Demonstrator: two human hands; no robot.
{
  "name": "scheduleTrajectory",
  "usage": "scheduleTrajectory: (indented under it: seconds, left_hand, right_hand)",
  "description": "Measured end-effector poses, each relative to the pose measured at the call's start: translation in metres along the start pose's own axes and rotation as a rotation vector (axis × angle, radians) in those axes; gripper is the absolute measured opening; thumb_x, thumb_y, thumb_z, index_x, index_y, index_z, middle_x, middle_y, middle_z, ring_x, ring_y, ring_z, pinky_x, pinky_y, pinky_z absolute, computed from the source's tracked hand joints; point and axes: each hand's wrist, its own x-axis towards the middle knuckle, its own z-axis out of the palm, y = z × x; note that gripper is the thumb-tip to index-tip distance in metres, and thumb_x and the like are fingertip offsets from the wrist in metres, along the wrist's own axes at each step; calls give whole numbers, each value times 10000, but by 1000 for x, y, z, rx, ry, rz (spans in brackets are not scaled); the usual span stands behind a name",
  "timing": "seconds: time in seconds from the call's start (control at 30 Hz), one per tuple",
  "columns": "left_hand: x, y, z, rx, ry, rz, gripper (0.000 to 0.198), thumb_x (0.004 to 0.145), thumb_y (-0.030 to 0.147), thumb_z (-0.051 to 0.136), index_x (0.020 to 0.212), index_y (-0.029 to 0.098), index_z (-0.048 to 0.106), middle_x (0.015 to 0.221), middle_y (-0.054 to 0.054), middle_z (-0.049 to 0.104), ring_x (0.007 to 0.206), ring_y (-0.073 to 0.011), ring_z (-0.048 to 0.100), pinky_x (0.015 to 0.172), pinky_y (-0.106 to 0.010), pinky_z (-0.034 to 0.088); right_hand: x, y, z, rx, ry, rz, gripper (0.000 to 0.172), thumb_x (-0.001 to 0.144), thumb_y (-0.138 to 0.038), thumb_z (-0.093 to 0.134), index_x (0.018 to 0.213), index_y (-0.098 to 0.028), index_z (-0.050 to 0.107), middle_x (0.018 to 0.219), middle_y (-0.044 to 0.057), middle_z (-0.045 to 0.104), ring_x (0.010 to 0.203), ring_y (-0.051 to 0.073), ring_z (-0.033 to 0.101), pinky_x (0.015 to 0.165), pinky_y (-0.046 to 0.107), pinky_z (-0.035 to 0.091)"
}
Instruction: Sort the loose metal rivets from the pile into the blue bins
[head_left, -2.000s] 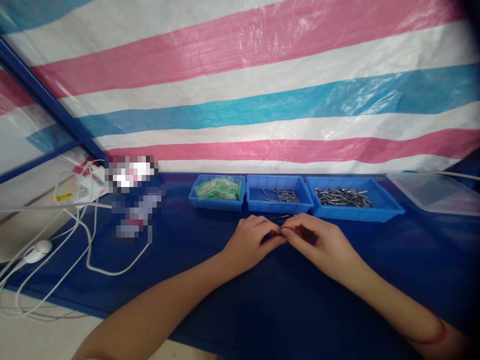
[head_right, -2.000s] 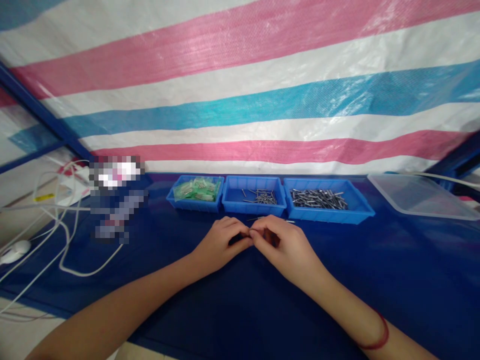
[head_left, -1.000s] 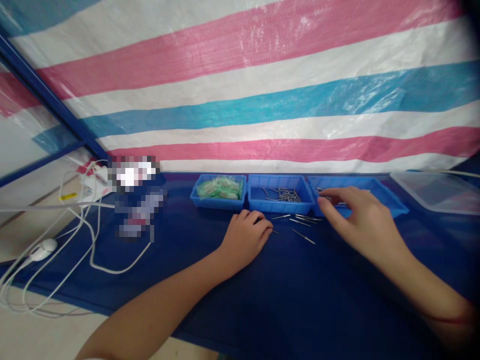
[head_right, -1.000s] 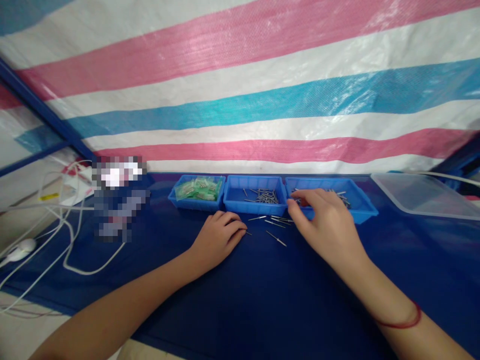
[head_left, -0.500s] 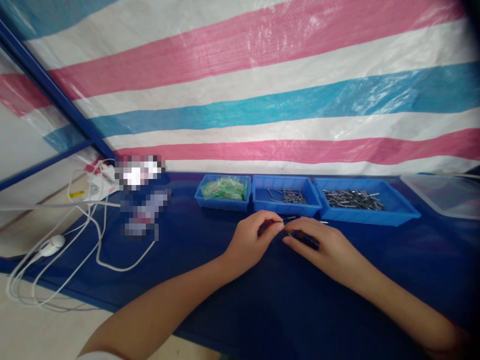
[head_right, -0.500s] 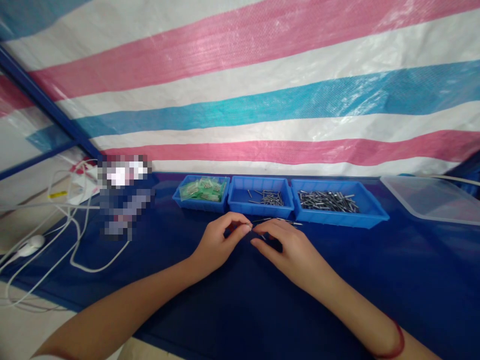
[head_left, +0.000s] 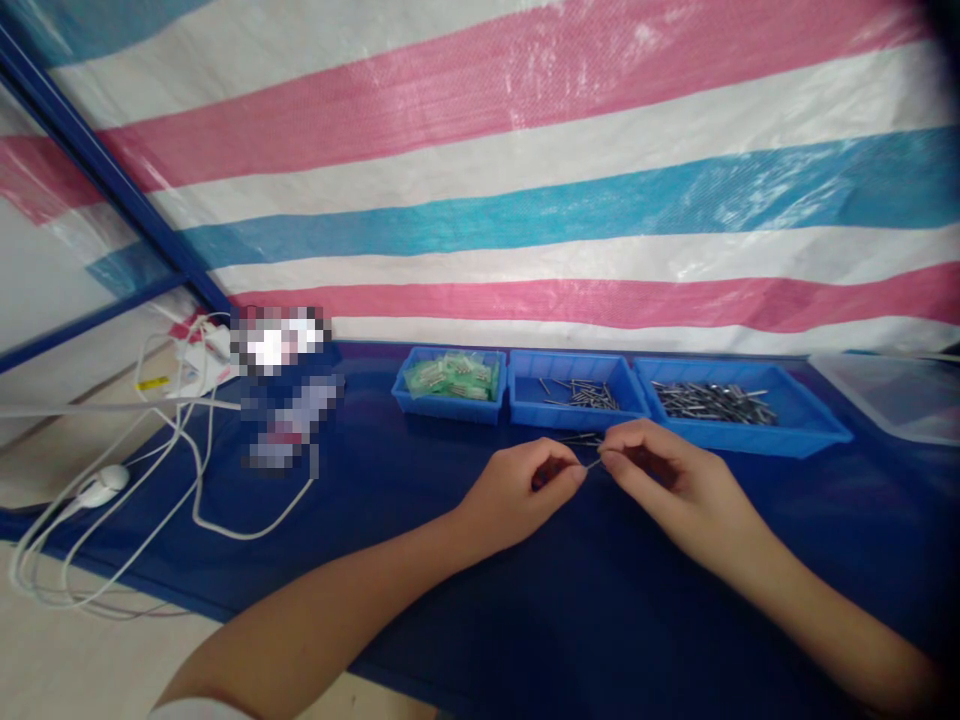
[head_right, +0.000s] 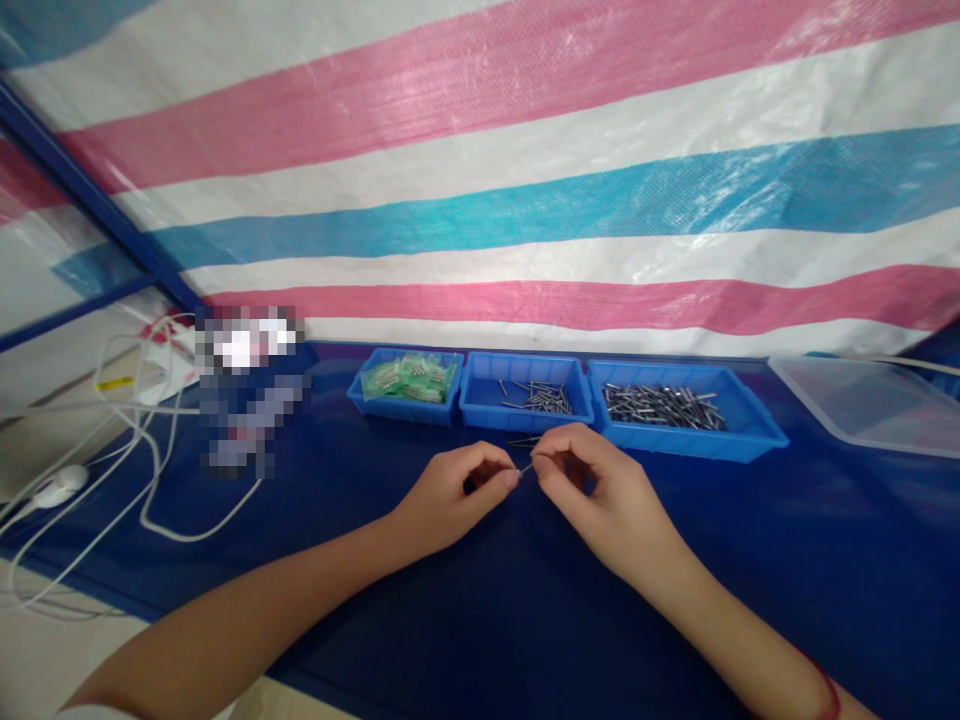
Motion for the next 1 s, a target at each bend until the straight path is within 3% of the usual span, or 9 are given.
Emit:
scheduleTrajectory:
  seconds: [0.1,0.37,0.6,0.73,0.87,1.0]
  left_hand:
    - [0,-1,0,25,-23,31,239,919,293,527,1075,162,651,915,-38,695,737,-134,607,692,-233,463]
    - [1,-4,-1,11,-58,65,186,904,303,566,990,174,670,935,-38,674,770,-128,605,700,-226,472]
    - [2,-3,1,-55,117,-35,167,856,328,621,890,165,607,864,-15,637,736,-122,577,669,-226,463]
    - [3,-3,0,9,118,-14,214,873,338,598,995,163,593,923,-28,641,778,-133,585,722,-250,471]
    - [3,-5,0,164,71,82,356,911,309,540,1242,179,518,1044,-61,635,909,-167,594,845,-302,478]
    - [3,-6,1,447,-30,224,343,949,274,462,1280,237,544,1231,-77,596,1132,-224,522,969,-378,420]
  right_hand:
    - [-2,-3,1,12,-14,-36,127,879,-338,550,878,-233,621,840,33,651,786,180,613,637,285,494]
    - [-5,-3,6,57,-8,-13,149,875,-365,571,906,-232,631,819,33,651,726,171,605,617,297,499]
    - [-3,-11,0,-82,-21,-146,132,903,-280,514,940,-235,632,920,55,655,818,186,624,698,317,505]
    - [4,-6,-5,-240,-13,-248,131,906,-254,492,890,-218,616,912,63,649,873,199,613,794,345,482]
    - [13,5,-25,-407,195,-225,143,890,-286,488,825,-216,595,808,57,635,791,217,583,760,378,450]
    - [21,24,-52,-560,400,-67,196,881,-359,475,828,-216,600,800,99,632,772,272,574,732,418,430]
